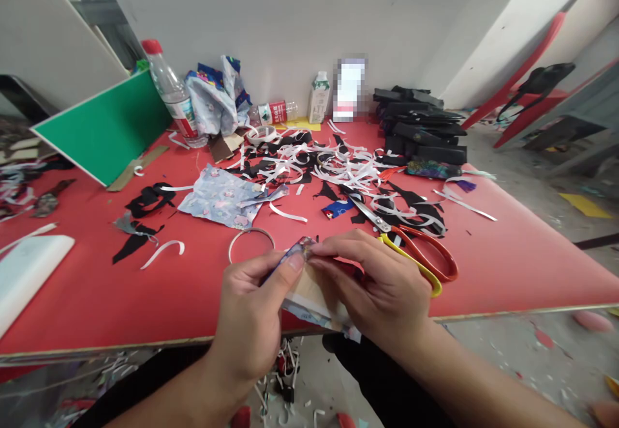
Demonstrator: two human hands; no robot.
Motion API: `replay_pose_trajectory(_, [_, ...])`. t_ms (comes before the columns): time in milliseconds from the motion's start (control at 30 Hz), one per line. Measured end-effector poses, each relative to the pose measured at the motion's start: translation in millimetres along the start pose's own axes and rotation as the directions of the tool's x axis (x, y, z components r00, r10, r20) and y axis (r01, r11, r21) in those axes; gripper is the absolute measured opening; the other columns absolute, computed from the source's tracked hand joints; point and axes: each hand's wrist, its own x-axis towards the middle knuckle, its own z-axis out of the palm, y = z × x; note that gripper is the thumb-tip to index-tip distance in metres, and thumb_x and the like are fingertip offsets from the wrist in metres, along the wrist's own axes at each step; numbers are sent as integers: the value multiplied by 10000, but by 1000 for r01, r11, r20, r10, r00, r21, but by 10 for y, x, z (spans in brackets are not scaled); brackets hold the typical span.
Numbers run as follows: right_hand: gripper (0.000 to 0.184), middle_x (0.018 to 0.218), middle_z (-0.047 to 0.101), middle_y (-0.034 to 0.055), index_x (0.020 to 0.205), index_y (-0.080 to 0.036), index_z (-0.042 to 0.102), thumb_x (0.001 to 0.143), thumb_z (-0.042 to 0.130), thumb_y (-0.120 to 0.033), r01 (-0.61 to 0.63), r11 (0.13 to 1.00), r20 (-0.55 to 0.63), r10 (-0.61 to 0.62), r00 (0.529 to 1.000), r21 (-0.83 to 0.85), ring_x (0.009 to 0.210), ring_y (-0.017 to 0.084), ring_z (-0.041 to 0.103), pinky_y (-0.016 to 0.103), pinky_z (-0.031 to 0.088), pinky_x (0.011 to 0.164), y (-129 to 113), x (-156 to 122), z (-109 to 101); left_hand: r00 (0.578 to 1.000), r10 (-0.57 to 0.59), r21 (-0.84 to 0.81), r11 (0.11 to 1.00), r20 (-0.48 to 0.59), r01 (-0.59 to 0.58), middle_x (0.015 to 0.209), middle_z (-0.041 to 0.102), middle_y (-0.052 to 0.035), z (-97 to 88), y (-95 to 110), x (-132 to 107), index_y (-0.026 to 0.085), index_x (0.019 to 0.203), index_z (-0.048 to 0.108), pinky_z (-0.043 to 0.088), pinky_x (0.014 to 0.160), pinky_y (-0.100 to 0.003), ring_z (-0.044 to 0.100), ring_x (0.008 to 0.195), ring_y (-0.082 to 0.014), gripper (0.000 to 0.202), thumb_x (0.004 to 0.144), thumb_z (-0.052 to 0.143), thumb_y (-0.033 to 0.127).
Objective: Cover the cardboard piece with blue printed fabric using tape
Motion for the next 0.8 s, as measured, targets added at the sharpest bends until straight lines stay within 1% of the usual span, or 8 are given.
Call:
replay_pose_trajectory(67, [154, 935, 792, -9, 1033, -213, 717, 949, 715, -84, 3, 1000, -1, -3, 1000, 6, 829, 103, 742, 184, 595, 797, 5, -2, -8, 1000, -6, -1, 1000, 5, 6, 657, 622, 8, -6, -5, 5, 201, 768, 828, 456, 562, -220, 512, 581, -89, 188, 848, 855, 369])
replay_pose_trajectory(167, [143, 912, 785, -15, 1007, -217, 712, 970, 677, -84, -10, 1000, 9, 10, 1000, 8, 819, 102, 739, 190, 597, 786, 2, 9, -21, 1000, 2, 38, 999, 19, -3, 705, 662, -4, -32, -19, 4, 229, 884, 860, 472, 584, -239, 543, 616, -107, 141, 871, 841, 368])
replay_pose_trajectory(267, [174, 925, 793, -30, 1020, -234, 706, 955, 697, -73, -30, 1000, -3, 30, 1000, 8, 824, 100, 741, 193, 600, 787, -9, 22, -26, 998, 41, 94, 995, 45, -45, 698, 652, 1, -61, -30, -9, 249, 953, 863, 436, 549, -238, 519, 600, -108, 153, 911, 803, 384])
replay_pose_trajectory(367, [183, 927, 794, -41, 1020, -243, 706, 961, 686, -72, -24, 1000, -12, 24, 1000, 14, 829, 96, 740, 189, 598, 785, -19, 33, -32, 994, 93, 173, 980, 53, -101, 643, 616, 4, -65, -30, -26, 235, 956, 858, 388, 495, -248, 484, 558, -115, 181, 929, 776, 393])
replay_pose_trajectory(500, [168, 902, 788, -39, 994, -240, 707, 965, 672, -78, -25, 1000, -17, 25, 1000, 13, 815, 97, 738, 189, 595, 771, -29, 46, -48, 991, 120, 241, 962, 55, -130, 660, 626, -12, -52, -27, -44, 211, 922, 847, 377, 472, -261, 483, 550, -124, 224, 936, 758, 415])
replay_pose_trajectory(667, [165, 877, 777, -40, 975, -239, 701, 960, 677, -77, -42, 999, -9, 43, 999, 23, 802, 97, 729, 191, 587, 764, -40, 47, -70, 986, 132, 281, 947, 104, -156, 727, 624, -3, -46, 2, -69, 244, 960, 839, 389, 514, -251, 474, 603, -116, 182, 974, 721, 382])
replay_pose_trajectory(800, [186, 880, 768, -41, 983, -248, 695, 953, 688, -64, -67, 997, -8, 67, 998, 38, 807, 105, 718, 204, 575, 757, -64, 38, -85, 962, 219, 396, 878, 164, -267, 792, 650, 0, -9, 84, -103, 273, 990, 850, 461, 604, -240, 530, 676, -115, 164, 995, 690, 310])
